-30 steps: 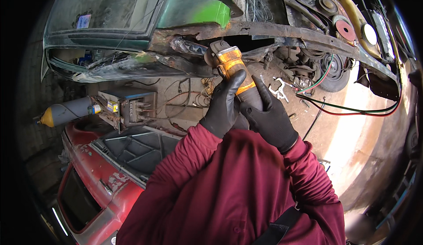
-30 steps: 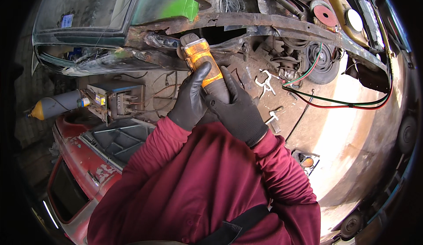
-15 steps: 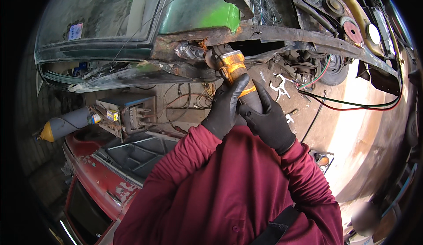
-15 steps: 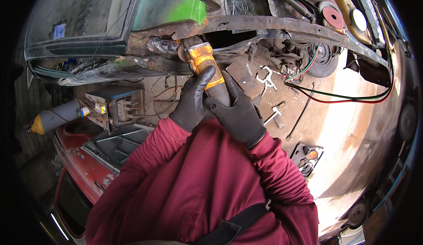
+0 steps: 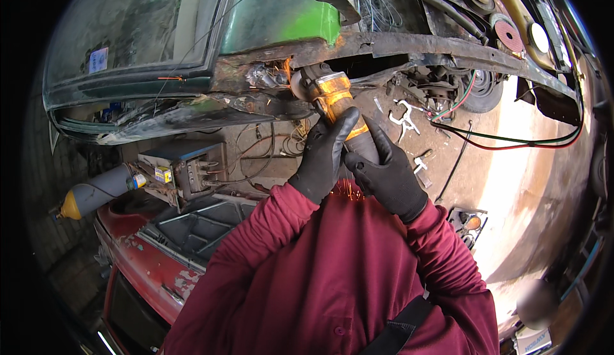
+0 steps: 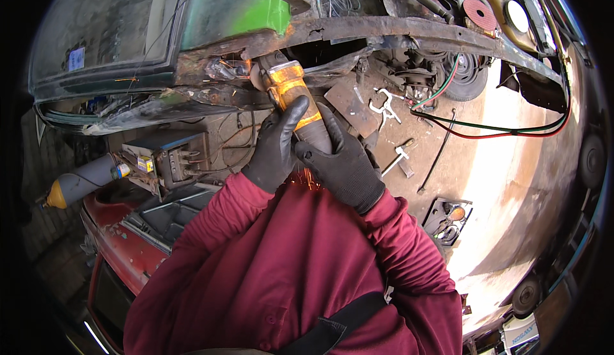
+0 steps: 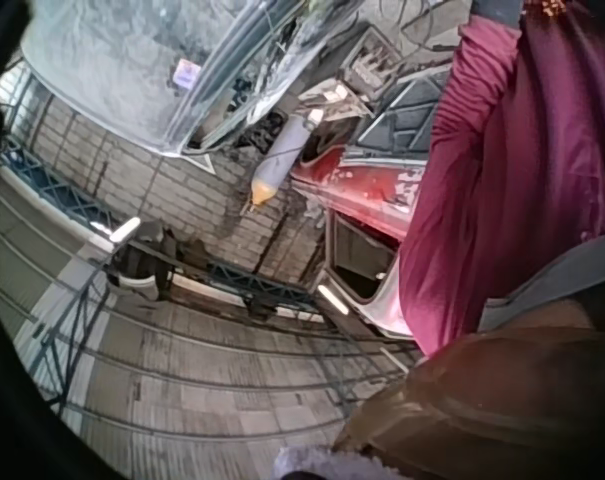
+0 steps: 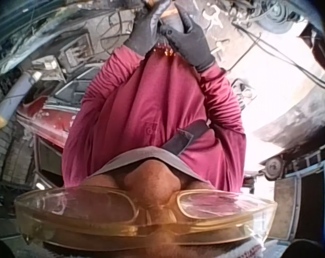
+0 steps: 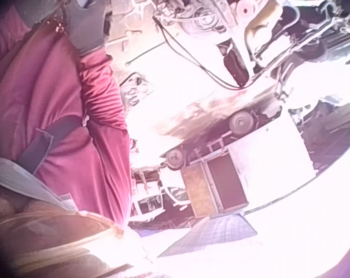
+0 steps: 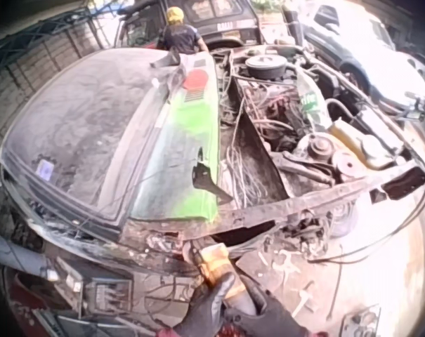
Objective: The person uses an angle grinder to cut and grind metal on the front frame of a car, focusing on the area around the windshield and hood. Sparks are visible as the tool removes material from the vehicle's body.
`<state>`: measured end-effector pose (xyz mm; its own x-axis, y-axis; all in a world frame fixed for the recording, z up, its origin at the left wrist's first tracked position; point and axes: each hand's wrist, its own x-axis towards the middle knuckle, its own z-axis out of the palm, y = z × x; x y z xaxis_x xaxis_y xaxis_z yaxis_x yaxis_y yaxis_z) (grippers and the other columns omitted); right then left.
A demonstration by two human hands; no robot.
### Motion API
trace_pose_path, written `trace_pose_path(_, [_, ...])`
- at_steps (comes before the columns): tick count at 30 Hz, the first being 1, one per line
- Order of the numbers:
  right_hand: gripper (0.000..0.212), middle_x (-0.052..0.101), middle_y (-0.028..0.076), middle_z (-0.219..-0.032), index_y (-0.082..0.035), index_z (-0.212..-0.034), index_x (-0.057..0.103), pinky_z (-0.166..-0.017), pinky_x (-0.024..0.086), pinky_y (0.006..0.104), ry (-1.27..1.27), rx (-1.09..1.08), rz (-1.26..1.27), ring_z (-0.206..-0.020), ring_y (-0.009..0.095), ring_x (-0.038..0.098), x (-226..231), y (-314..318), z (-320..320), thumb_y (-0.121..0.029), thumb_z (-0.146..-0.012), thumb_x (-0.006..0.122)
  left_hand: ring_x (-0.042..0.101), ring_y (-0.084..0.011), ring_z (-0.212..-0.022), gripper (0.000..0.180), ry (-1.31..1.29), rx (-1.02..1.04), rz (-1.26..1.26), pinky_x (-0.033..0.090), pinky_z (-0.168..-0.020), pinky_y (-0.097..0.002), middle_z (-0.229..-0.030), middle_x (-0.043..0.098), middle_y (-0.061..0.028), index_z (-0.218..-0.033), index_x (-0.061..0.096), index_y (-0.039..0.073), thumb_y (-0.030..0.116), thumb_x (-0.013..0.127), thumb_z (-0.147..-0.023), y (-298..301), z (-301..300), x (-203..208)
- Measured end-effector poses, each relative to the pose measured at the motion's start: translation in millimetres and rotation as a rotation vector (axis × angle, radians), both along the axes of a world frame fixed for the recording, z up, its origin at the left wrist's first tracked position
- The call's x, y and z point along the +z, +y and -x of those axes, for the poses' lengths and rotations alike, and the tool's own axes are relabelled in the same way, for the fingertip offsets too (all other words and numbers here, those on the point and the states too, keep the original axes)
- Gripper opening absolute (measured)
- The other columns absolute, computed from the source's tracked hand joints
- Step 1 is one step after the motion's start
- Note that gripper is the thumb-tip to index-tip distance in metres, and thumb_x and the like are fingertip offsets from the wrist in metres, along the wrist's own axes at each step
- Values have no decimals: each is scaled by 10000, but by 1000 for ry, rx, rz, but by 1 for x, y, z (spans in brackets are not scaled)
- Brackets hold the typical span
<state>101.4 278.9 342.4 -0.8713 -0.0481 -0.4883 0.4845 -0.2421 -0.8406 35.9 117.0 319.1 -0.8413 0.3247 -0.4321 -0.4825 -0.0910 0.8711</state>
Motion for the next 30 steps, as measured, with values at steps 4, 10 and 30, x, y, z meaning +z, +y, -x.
trace_pose_path(4, [938,695,-14,-913,-64,-1839,275,-579,496,250,-69,-8,60,-685,47,599,0,1,-1,-183,-1086,823,704,-157,-1168,392,278,-107,211,592,-1035,-364,-1278,733,-70,-1405,694,-10,318,685,-1190,2,0,5])
trace_pose_path(10, [979,687,-42,-866,-73,-1827,311,-522,473,248,-142,-34,125,-618,39,564,5,0,1,-257,-1051,879,699,-146,-1147,430,145,-42,125,588,-1016,-356,-1250,729,-59,-1399,688,-8,361,704,-1177,2,1,9])
trace_pose_path(30, [964,754,183,-1398,33,-1766,372,-1044,605,347,-37,12,-60,-1215,163,722,2,-4,-1,-320,-1027,881,725,-145,-1087,498,355,-140,235,613,-978,-352,-1210,734,-65,-1402,681,-1,434,719,-1163,-3,2,8])
